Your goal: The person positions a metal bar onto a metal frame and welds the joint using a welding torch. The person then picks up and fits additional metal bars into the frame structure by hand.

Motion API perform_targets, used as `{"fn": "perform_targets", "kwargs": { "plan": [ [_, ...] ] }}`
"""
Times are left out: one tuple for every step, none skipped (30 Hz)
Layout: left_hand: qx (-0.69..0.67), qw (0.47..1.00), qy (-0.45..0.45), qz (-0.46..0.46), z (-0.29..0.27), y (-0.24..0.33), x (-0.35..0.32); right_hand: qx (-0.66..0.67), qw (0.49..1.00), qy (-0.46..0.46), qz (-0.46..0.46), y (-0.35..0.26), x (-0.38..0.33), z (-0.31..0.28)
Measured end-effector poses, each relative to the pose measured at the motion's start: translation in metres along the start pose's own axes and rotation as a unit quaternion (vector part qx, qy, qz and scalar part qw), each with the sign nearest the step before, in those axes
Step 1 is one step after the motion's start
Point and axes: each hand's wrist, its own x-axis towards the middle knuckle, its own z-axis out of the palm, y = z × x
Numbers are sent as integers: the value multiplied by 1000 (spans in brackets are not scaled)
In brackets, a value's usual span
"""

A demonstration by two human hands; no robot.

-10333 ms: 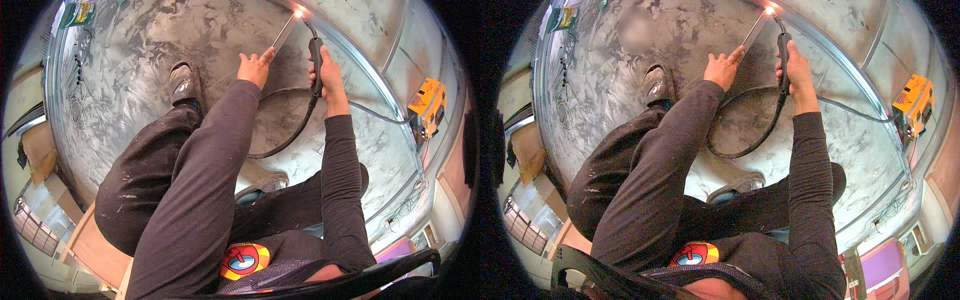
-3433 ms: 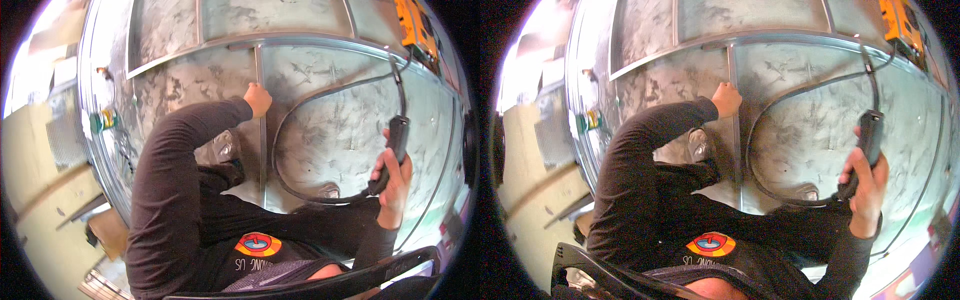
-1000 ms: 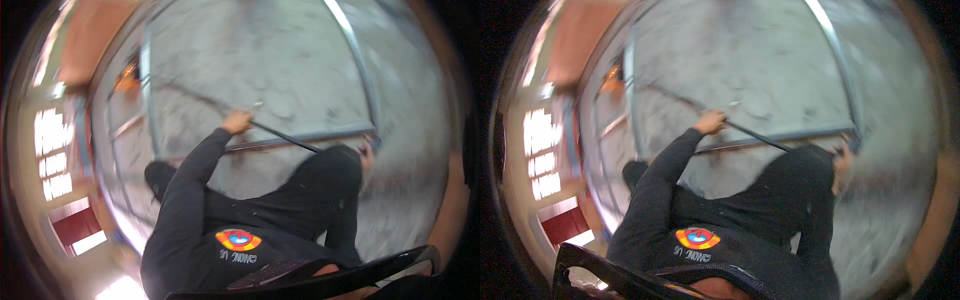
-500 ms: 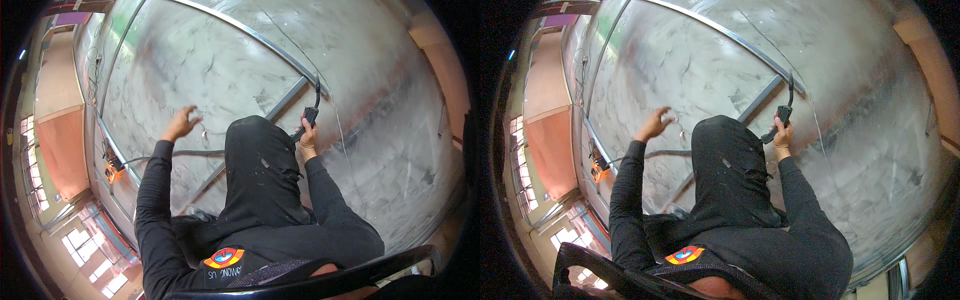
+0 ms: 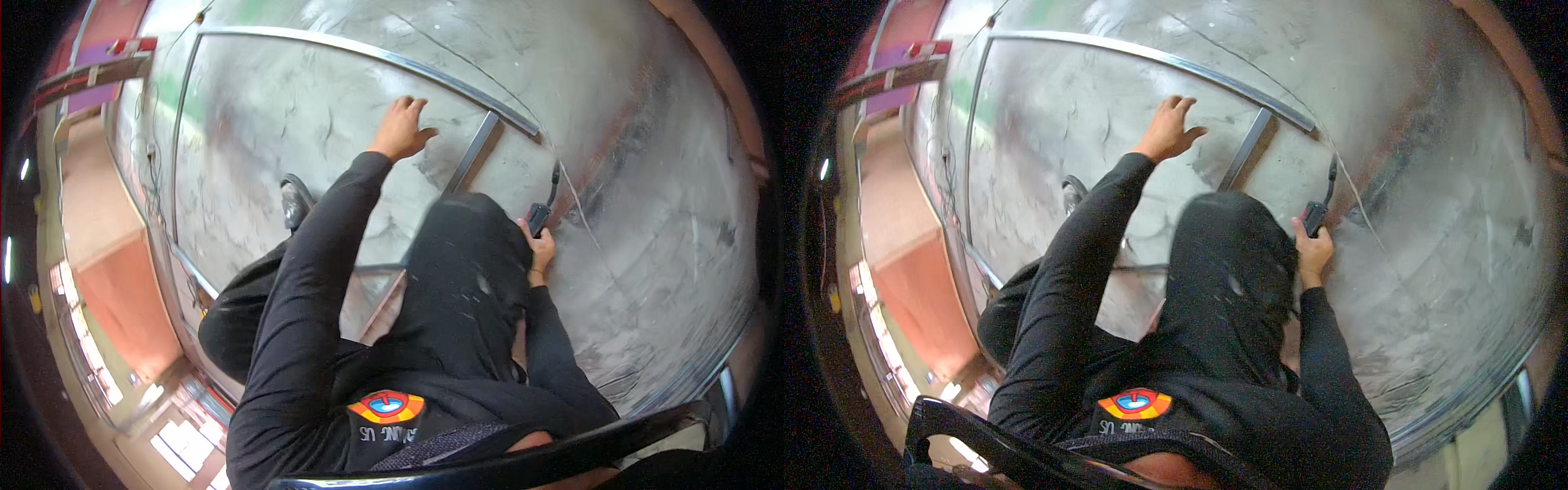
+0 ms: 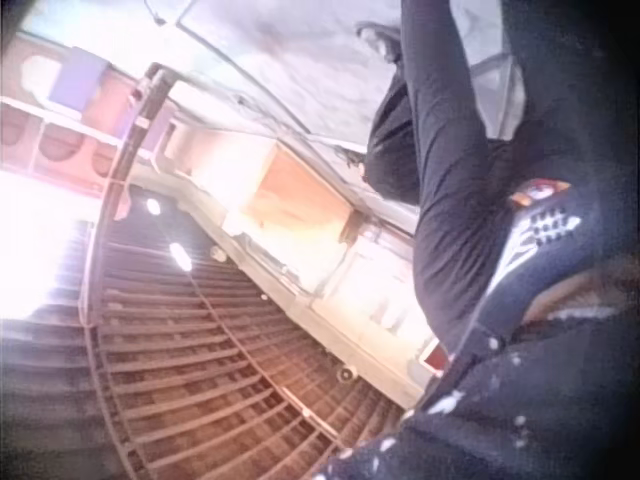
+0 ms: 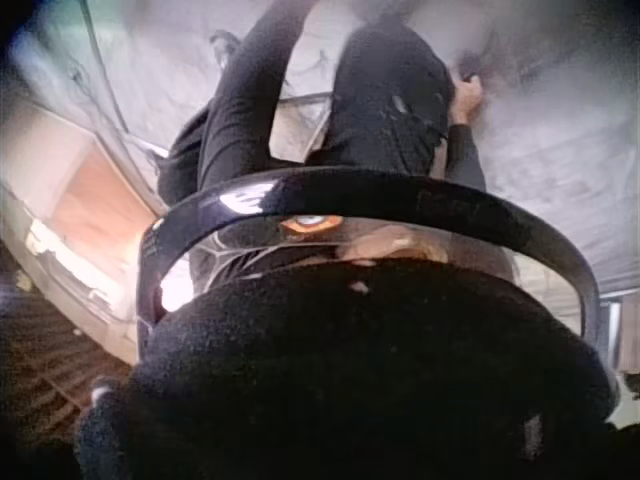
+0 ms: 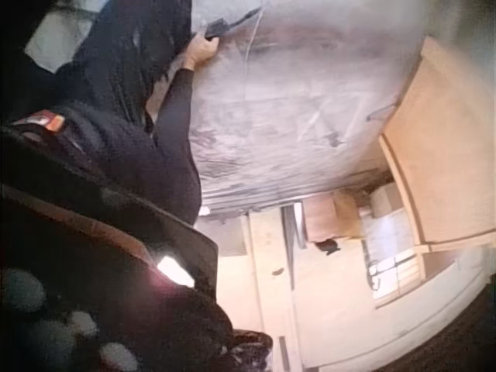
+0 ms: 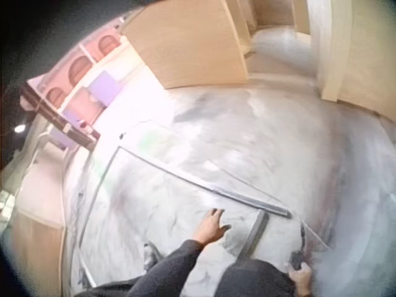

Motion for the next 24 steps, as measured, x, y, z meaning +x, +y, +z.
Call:
{"fn": "perform_targets", "kwargs": {
  "plan": [
    [17, 1000, 10, 21, 8, -2, 22, 23, 999, -23, 7, 24, 9, 2],
    [-6, 998, 15, 64, 31, 28, 51, -134, 977, -38, 160, 124, 31, -10],
    [18, 998, 10, 57, 32, 13, 59, -150, 974, -76, 149, 86, 24, -3],
    [43, 996, 26, 70, 32, -3, 64, -167, 970, -114, 137, 44, 14, 0],
    [57, 993, 45, 90, 36, -16, 70, -190, 964, -139, 124, -10, 6, -15],
    [50, 992, 36, 108, 42, -19, 78, -274, 939, -175, 110, -21, 12, -32],
    [65, 990, 33, 119, 47, -23, 85, -354, 906, -213, 95, -31, 17, -45],
    [78, 988, 29, 129, 53, -26, 91, -351, 907, -204, 114, -56, 20, -64],
    [71, 987, 17, 146, 58, -27, 96, -327, 905, -270, 21, -82, 20, -83],
    [70, 985, 7, 161, 60, -29, 103, -297, 893, -331, -76, -102, 21, -90],
    [68, 982, -4, 175, 62, -29, 108, -291, 898, -323, -59, -116, 20, -85],
    [79, 979, -9, 189, 64, -27, 112, -271, 891, -350, -102, -132, 21, -74],
    [73, 976, -19, 205, 65, -25, 113, -250, 881, -374, -144, -145, 19, -62],
    [61, 974, -7, 217, 67, -23, 114, -205, 912, -319, -154, -146, 13, -38],
    [52, 972, 9, 227, 66, -25, 118, -161, 937, -261, -169, -145, 10, -4],
    [54, 972, 24, 227, 66, -30, 119, -177, 955, -214, -106, -155, 9, 32],
    [52, 970, 20, 236, 66, -32, 119, -195, 965, -169, -43, -164, 8, 66],
    [44, 972, 15, 229, 69, -27, 116, -195, 976, -96, -33, -163, 6, 92],
    [41, 975, 11, 219, 70, -27, 114, -190, 981, -26, -28, -162, 7, 117],
    [40, 974, 3, 223, 72, -28, 109, -189, 982, -27, -18, -162, 6, 136],
    [32, 971, 33, 233, 74, -28, 107, -192, 980, 43, -21, -162, 7, 152],
    [25, 967, 68, 244, 76, -30, 111, -193, 974, 114, -27, -166, 11, 161],
    [24, 966, 64, 249, 79, -32, 115, -192, 974, 117, -22, -167, 13, 166],
    [21, 963, 74, 259, 80, -38, 120, -198, 971, 135, -17, -170, 13, 173]
  ]
}}
